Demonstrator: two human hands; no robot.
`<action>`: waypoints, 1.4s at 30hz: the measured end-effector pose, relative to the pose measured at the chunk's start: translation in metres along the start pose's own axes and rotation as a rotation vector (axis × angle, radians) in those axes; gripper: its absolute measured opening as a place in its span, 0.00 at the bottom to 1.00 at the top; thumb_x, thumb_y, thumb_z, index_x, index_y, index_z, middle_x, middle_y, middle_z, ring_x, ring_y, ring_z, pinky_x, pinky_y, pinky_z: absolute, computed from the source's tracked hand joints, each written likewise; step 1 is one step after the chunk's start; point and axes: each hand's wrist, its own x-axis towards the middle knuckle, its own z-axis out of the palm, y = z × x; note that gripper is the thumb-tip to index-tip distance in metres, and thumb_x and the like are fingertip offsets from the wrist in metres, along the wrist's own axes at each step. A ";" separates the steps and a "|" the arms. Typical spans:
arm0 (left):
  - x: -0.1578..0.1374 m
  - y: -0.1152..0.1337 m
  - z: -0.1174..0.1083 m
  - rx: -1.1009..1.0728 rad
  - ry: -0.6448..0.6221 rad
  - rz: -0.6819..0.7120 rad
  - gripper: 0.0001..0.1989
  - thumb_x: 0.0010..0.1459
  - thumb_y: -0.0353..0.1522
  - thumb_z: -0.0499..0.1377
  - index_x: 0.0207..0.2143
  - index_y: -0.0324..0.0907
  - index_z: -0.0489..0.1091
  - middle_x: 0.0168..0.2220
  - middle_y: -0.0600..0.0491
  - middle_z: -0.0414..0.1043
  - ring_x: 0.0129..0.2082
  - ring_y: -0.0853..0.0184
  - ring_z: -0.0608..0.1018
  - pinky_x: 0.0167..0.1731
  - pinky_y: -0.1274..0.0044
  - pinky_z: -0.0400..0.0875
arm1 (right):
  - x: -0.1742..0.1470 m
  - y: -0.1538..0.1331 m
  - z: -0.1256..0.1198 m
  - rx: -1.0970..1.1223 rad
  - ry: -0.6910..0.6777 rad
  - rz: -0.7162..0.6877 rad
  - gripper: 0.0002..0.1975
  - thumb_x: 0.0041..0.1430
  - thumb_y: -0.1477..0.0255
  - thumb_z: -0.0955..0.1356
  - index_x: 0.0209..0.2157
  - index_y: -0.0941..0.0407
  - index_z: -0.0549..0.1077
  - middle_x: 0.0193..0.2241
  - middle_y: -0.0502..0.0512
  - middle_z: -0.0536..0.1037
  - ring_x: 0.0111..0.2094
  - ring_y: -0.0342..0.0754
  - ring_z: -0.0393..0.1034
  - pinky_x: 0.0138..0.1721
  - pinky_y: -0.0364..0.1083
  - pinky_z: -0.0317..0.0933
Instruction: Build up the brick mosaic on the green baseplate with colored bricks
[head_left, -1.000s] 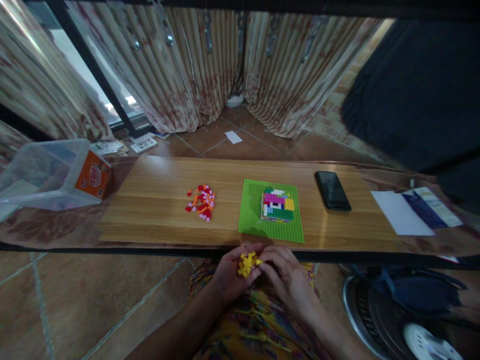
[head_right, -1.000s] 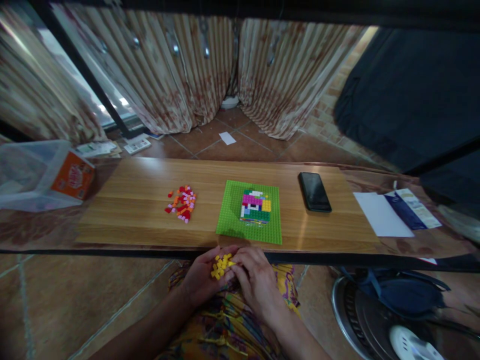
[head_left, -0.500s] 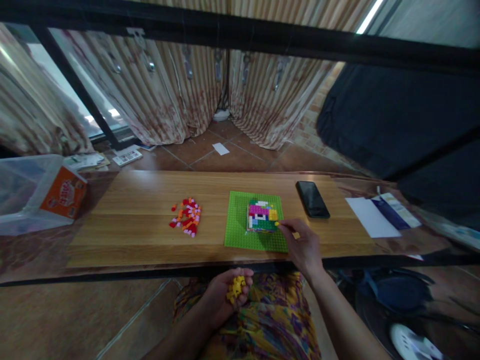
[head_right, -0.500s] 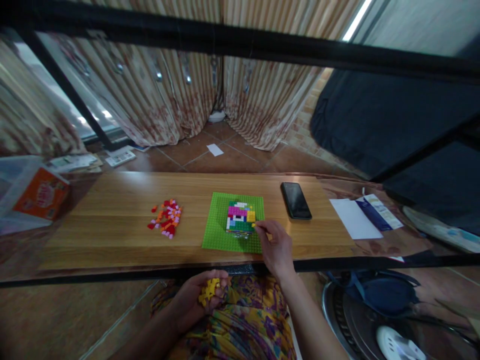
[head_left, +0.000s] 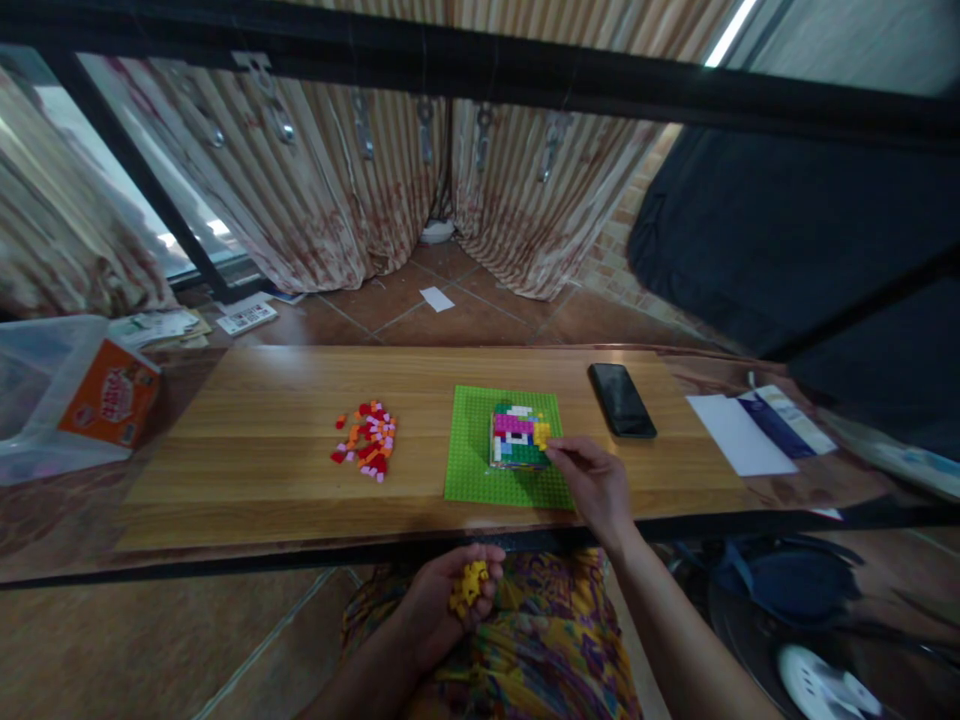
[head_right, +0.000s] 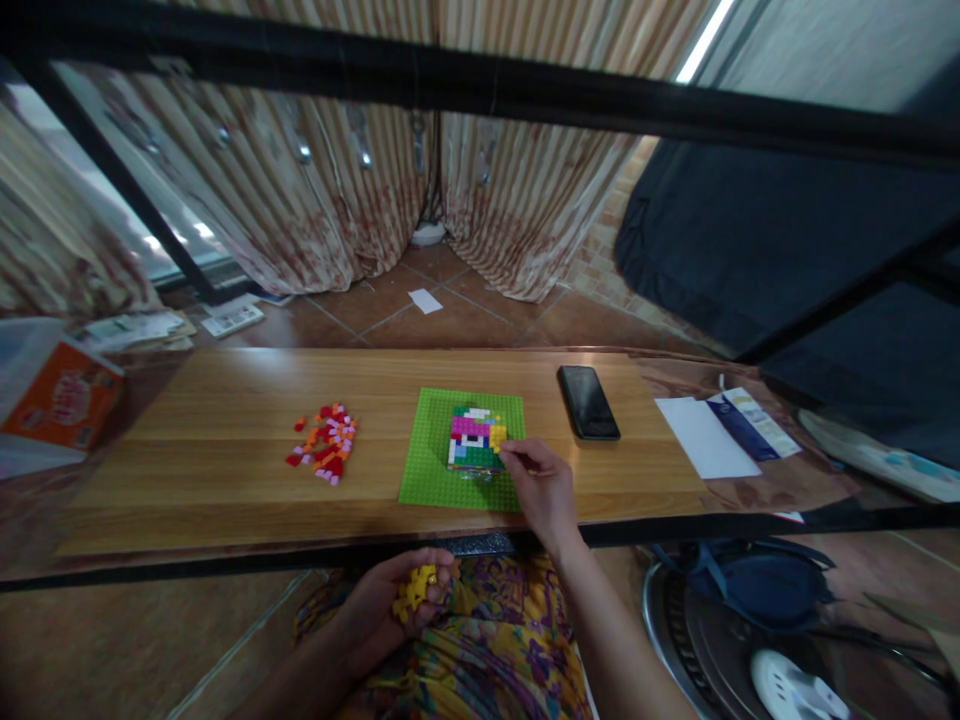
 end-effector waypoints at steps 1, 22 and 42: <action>0.000 0.000 0.000 0.001 -0.001 -0.002 0.09 0.53 0.30 0.57 0.34 0.32 0.72 0.27 0.50 0.68 0.21 0.76 0.69 0.18 0.85 0.60 | 0.000 0.000 0.001 0.057 0.008 0.048 0.07 0.46 0.67 0.71 0.27 0.55 0.76 0.28 0.52 0.78 0.32 0.47 0.71 0.35 0.48 0.65; 0.000 0.001 0.001 -0.020 -0.004 -0.016 0.08 0.52 0.30 0.58 0.33 0.32 0.72 0.26 0.50 0.68 0.21 0.76 0.70 0.19 0.85 0.63 | 0.001 0.002 0.013 0.325 0.091 0.332 0.10 0.39 0.67 0.73 0.24 0.57 0.74 0.23 0.50 0.74 0.24 0.42 0.66 0.23 0.42 0.61; -0.006 0.004 0.004 -0.305 -0.162 0.088 0.16 0.59 0.34 0.50 0.40 0.31 0.71 0.39 0.42 0.74 0.39 0.63 0.76 0.45 0.72 0.66 | -0.092 -0.046 0.009 -0.129 -0.468 -0.069 0.05 0.56 0.71 0.66 0.32 0.53 0.75 0.33 0.53 0.74 0.35 0.46 0.69 0.36 0.45 0.64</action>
